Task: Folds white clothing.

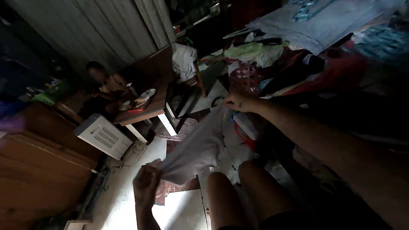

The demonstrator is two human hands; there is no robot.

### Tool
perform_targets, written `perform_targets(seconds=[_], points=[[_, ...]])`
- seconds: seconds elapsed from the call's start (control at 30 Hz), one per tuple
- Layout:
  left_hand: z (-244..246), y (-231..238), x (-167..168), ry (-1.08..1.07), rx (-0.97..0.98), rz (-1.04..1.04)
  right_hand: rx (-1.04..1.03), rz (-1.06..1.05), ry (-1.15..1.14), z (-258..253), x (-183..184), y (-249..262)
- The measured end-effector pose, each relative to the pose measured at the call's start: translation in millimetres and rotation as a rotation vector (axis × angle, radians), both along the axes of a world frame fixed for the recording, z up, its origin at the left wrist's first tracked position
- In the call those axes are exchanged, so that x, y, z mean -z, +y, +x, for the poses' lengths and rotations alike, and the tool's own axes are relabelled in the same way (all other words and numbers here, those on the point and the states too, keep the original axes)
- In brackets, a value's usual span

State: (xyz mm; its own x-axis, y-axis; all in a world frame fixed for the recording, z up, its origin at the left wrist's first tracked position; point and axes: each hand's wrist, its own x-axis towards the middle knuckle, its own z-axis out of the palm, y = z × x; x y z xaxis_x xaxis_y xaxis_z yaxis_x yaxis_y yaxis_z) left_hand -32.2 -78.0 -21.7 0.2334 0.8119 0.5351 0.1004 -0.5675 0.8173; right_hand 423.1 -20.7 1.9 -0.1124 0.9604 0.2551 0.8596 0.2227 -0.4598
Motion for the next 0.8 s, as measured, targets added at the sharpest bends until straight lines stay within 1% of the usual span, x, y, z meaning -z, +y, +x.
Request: perform_targets(seconds=[0.03, 0.1, 0.17, 0.2, 0.27, 0.3, 0.33, 0.37, 0.43, 0.47, 0.5, 0.57, 0.6, 0.63, 0.7, 0.73, 0.77, 0.8], points=[[11.4, -22.3, 0.2, 0.009, 0.112, 0.020, 0.013, -0.020, 0.029, 4.1, 13.6, -9.7], [47.8, -65.2, 1.1, 0.100, 0.367, 0.046, 0.045, -0.032, 0.092, 15.9, 51.5, -30.9], [102.9, -102.6, 10.8, 0.148, 0.590, 0.065, 0.074, -0.039, 0.138, 35.1, 101.6, -60.5], [131.9, -119.7, 18.8, 0.200, 0.681, 0.057, 0.093, -0.091, 0.155, 45.9, 126.8, -79.2], [180.9, -148.5, 40.2, 0.352, 0.823, -0.011, 0.157, -0.247, 0.139, 65.4, 171.2, -119.7], [199.7, -159.0, 52.2, 0.412, 0.872, -0.049, 0.186, -0.304, 0.134, 70.3, 186.5, -140.7], [214.0, -167.8, 62.2, 0.459, 0.895, -0.089, 0.196, -0.339, 0.152, 69.9, 194.3, -160.6], [224.5, -175.1, 70.2, 0.494, 0.890, -0.121, 0.160, -0.336, 0.207, 64.9, 196.3, -179.8], [237.4, -182.4, 78.2, 0.510, 0.852, -0.172, -0.047, -0.308, 0.345, 46.9, 183.7, -220.3], [241.3, -183.6, 78.2, 0.501, 0.816, -0.181, -0.172, -0.317, 0.393, 33.3, 168.3, -241.1], [244.5, -184.7, 78.7, 0.455, 0.755, -0.163, -0.246, -0.355, 0.465, 13.8, 146.2, -262.2], [249.6, -185.5, 84.0, 0.287, 0.631, -0.073, -0.276, -0.381, 0.587, -26.7, 109.6, -294.6], [250.5, -183.0, 85.6, 0.238, 0.608, -0.039, -0.228, -0.336, 0.611, -44.1, 98.8, -303.2], [249.7, -178.8, 87.5, 0.218, 0.606, -0.009, -0.172, -0.272, 0.609, -51.4, 99.1, -307.8], [241.3, -163.6, 93.1, 0.227, 0.578, 0.054, -0.020, -0.184, 0.574, -58.0, 110.9, -308.6], [231.3, -150.8, 100.4, 0.253, 0.515, 0.055, -0.024, -0.125, 0.546, -52.0, 125.0, -305.0], [217.5, -133.8, 113.6, 0.278, 0.441, 0.015, -0.121, -0.080, 0.487, -33.5, 146.3, -300.3], [199.3, -114.5, 127.1, 0.271, 0.335, -0.033, -0.220, -0.039, 0.442, -18.9, 158.3, -296.5]])
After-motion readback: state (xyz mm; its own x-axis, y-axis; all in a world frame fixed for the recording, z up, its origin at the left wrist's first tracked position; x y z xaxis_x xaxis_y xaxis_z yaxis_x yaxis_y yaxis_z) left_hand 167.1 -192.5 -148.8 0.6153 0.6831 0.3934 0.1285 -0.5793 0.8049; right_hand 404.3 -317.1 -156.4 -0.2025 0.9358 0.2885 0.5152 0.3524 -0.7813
